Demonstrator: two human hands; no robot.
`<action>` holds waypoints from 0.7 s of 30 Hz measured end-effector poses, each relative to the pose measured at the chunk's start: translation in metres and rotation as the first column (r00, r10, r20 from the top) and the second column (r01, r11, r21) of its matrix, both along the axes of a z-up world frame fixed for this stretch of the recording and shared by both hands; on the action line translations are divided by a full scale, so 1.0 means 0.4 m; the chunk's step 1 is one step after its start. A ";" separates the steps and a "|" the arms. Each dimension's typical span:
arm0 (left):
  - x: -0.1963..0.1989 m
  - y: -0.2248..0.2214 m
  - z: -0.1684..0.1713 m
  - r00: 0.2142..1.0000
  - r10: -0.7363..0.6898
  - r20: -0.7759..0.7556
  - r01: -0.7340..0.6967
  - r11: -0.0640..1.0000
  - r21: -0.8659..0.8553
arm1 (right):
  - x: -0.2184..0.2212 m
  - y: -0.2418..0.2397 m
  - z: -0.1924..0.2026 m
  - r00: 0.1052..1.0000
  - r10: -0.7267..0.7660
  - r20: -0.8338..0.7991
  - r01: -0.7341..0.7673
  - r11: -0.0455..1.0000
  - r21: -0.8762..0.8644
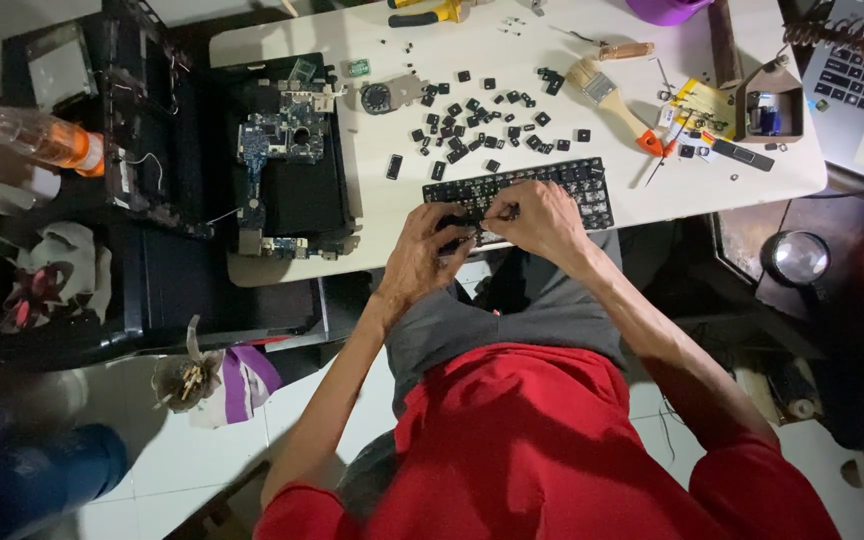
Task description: Manually reattaching individual keycaps and hinges to a laptop keyboard assembly.
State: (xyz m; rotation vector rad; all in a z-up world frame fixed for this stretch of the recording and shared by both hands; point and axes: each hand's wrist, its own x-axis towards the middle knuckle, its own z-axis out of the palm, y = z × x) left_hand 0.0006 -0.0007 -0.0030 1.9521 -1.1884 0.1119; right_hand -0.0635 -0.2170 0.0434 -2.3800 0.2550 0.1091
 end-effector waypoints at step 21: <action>0.001 0.000 0.028 0.988 0.024 -0.154 -0.020 0.999 0.027 | 0.013 -0.001 0.046 1.000 0.030 -0.004 -0.030 0.997 0.066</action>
